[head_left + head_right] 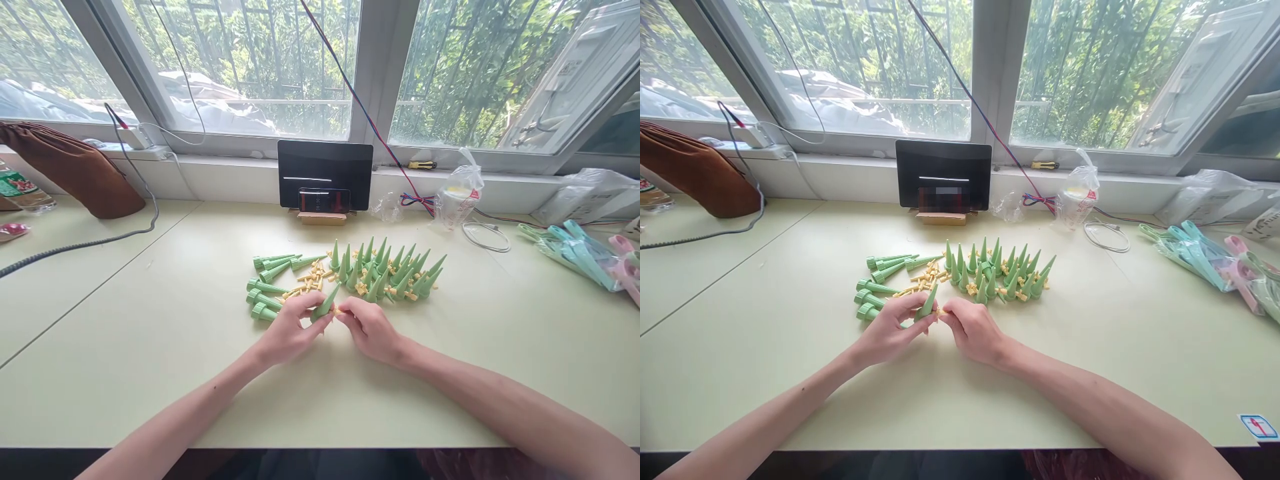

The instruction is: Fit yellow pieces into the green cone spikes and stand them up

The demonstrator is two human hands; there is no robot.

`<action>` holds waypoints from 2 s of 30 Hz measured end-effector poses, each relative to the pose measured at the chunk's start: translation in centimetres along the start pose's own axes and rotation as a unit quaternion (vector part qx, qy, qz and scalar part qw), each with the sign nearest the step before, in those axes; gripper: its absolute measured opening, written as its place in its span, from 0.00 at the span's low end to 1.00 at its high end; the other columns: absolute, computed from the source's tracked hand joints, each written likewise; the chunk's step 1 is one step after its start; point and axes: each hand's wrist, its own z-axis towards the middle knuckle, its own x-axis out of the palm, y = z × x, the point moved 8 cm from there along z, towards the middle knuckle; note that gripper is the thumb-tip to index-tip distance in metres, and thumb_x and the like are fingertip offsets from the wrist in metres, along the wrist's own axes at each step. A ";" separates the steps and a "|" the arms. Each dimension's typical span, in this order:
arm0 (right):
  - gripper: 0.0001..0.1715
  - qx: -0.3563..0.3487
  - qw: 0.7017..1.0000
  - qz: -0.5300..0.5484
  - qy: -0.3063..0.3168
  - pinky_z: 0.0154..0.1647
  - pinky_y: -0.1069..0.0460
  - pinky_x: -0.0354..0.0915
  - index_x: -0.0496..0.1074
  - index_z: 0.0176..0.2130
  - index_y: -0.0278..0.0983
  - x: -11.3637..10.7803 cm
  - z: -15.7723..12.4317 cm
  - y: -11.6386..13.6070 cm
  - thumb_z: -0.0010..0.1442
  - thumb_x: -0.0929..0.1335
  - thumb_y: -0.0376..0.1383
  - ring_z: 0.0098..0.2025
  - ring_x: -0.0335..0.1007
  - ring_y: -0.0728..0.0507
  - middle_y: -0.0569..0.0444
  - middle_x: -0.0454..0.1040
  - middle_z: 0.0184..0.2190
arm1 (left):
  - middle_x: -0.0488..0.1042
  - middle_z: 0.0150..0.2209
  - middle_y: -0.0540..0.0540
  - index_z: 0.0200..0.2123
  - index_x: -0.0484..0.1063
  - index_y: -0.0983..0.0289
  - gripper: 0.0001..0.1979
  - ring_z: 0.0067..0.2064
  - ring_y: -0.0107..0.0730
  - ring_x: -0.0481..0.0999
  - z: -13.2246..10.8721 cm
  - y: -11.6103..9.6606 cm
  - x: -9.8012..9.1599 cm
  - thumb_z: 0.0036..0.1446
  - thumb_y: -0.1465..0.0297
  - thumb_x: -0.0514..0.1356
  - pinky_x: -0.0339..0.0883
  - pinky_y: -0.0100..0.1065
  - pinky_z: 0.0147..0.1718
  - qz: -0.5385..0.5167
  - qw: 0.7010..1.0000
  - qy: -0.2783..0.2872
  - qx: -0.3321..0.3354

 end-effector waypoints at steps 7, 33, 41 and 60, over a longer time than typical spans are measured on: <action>0.14 0.007 1.000 0.000 0.016 0.26 0.53 0.54 0.64 0.33 0.38 0.2 0.1 0.0 0.71 0.59 0.37 0.25 0.54 0.49 0.58 0.63 0.25 | 0.67 0.30 0.51 0.34 0.69 0.63 0.06 0.33 0.29 0.65 -0.1 -1.1 -0.2 0.65 0.70 0.57 0.64 0.31 0.33 0.079 0.996 -0.009 0.048; 0.10 0.029 0.999 0.010 -0.027 0.26 0.54 0.60 0.70 0.38 0.37 -0.4 0.3 -0.1 0.70 0.63 0.38 0.25 0.62 0.49 0.55 0.70 0.27 | 0.71 0.35 0.53 0.39 0.73 0.63 0.07 0.35 0.31 0.70 0.2 0.8 0.1 0.64 0.65 0.59 0.74 0.32 0.32 -0.059 0.998 -0.004 -0.028; 0.08 0.028 0.999 0.024 -0.019 0.27 0.55 0.59 0.70 0.39 0.37 -0.1 0.2 -0.3 0.70 0.63 0.35 0.26 0.62 0.49 0.56 0.71 0.28 | 0.73 0.38 0.54 0.41 0.74 0.63 0.09 0.40 0.35 0.75 0.2 1.5 0.1 0.63 0.64 0.61 0.76 0.32 0.31 -0.101 0.994 -0.005 -0.046; 0.09 0.027 0.999 0.021 -0.004 0.30 0.54 0.59 0.69 0.40 0.38 0.0 0.3 -0.1 0.71 0.61 0.36 0.28 0.63 0.49 0.56 0.71 0.29 | 0.71 0.35 0.52 0.39 0.74 0.63 0.07 0.36 0.30 0.71 0.1 1.0 0.0 0.63 0.65 0.61 0.76 0.31 0.31 -0.090 0.995 -0.008 -0.035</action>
